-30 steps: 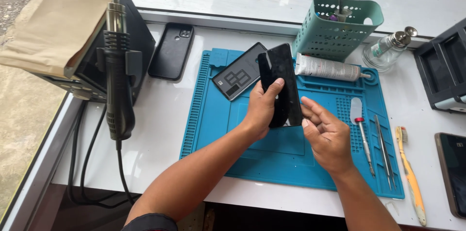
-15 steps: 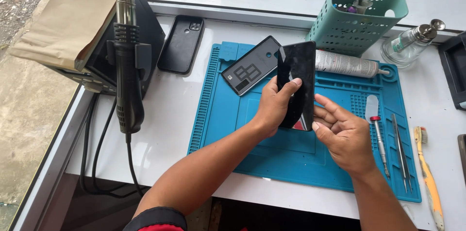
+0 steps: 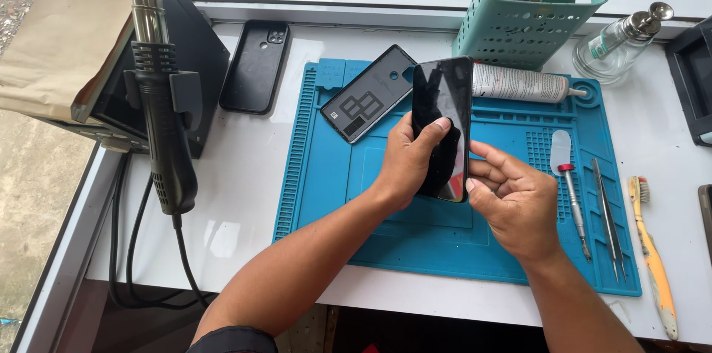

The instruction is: Disassembling a smartphone by prying off the back frame and cleaning the internal components with a brush.

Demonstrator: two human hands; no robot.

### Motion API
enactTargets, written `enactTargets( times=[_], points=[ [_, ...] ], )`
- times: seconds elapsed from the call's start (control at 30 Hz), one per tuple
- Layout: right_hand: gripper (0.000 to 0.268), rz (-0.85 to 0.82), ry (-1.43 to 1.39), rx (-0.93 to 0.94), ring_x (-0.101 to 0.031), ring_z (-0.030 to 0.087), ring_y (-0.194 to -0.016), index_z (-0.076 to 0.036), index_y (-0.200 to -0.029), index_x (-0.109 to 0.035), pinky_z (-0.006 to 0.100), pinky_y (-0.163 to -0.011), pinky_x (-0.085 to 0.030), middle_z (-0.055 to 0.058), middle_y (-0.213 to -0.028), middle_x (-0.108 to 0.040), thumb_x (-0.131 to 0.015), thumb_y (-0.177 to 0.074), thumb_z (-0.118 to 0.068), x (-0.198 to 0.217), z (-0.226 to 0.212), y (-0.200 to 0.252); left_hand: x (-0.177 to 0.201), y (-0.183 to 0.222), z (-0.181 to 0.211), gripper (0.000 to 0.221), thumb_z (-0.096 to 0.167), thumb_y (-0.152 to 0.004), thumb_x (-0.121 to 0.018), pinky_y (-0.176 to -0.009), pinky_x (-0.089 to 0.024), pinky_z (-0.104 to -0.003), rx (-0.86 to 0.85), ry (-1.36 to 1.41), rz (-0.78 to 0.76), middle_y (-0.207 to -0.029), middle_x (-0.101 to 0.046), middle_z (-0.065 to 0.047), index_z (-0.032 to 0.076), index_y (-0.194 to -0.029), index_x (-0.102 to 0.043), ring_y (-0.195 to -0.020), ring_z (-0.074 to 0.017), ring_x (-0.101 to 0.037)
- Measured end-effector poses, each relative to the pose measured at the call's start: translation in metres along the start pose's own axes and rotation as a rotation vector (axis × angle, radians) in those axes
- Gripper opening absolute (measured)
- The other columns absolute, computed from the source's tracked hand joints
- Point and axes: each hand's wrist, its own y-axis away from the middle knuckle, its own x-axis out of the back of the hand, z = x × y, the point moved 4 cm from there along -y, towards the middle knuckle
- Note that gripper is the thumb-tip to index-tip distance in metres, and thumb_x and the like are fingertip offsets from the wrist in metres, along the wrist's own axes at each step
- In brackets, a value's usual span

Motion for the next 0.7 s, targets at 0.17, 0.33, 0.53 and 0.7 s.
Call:
enactTargets(
  times=[0.17, 0.33, 0.53, 0.7],
  points=[
    [0.050, 0.015, 0.007, 0.005, -0.073, 0.033, -0.099, 0.013, -0.135, -0.059, 0.044, -0.076, -0.064, 0.034, -0.106, -0.073, -0.061, -0.086, 0.011, 0.004, 0.004, 0.000, 0.006, -0.006, -0.019, 0.030, 0.037, -0.095, -0.072, -0.066, -0.053, -0.028, -0.033, -0.034, -0.020, -0.081, -0.065, -0.008, 0.009, -0.098, -0.064, -0.083, -0.0128, -0.064],
    [0.047, 0.018, 0.020, 0.013, -0.072, 0.029, -0.096, 0.014, -0.135, -0.059, 0.042, -0.073, -0.063, 0.032, -0.103, -0.074, -0.061, -0.088, 0.011, 0.010, 0.011, -0.003, 0.004, -0.004, -0.008, 0.030, 0.036, -0.096, -0.071, -0.067, -0.052, -0.028, -0.049, -0.068, -0.032, -0.082, -0.065, -0.008, 0.007, -0.099, -0.063, -0.082, -0.0133, -0.063],
    [0.046, 0.013, -0.008, -0.018, -0.073, 0.029, -0.096, 0.012, -0.133, -0.060, 0.043, -0.073, -0.063, 0.030, -0.099, -0.075, -0.062, -0.088, 0.008, 0.012, 0.011, -0.005, 0.001, 0.001, -0.002, 0.031, 0.034, -0.094, -0.073, -0.068, -0.052, -0.031, -0.046, -0.091, -0.050, -0.083, -0.065, -0.008, 0.005, -0.100, -0.064, -0.085, -0.0141, -0.062],
    [0.049, -0.022, 0.025, 0.107, -0.071, 0.034, -0.111, 0.011, -0.136, -0.058, 0.048, -0.088, -0.060, 0.032, -0.117, -0.071, -0.062, -0.088, 0.005, 0.005, 0.002, -0.008, 0.004, -0.002, -0.003, 0.034, 0.038, -0.095, -0.071, -0.067, -0.053, -0.031, -0.069, -0.124, -0.058, -0.084, -0.066, -0.010, 0.005, -0.101, -0.064, -0.087, -0.0139, -0.063]
  ],
)
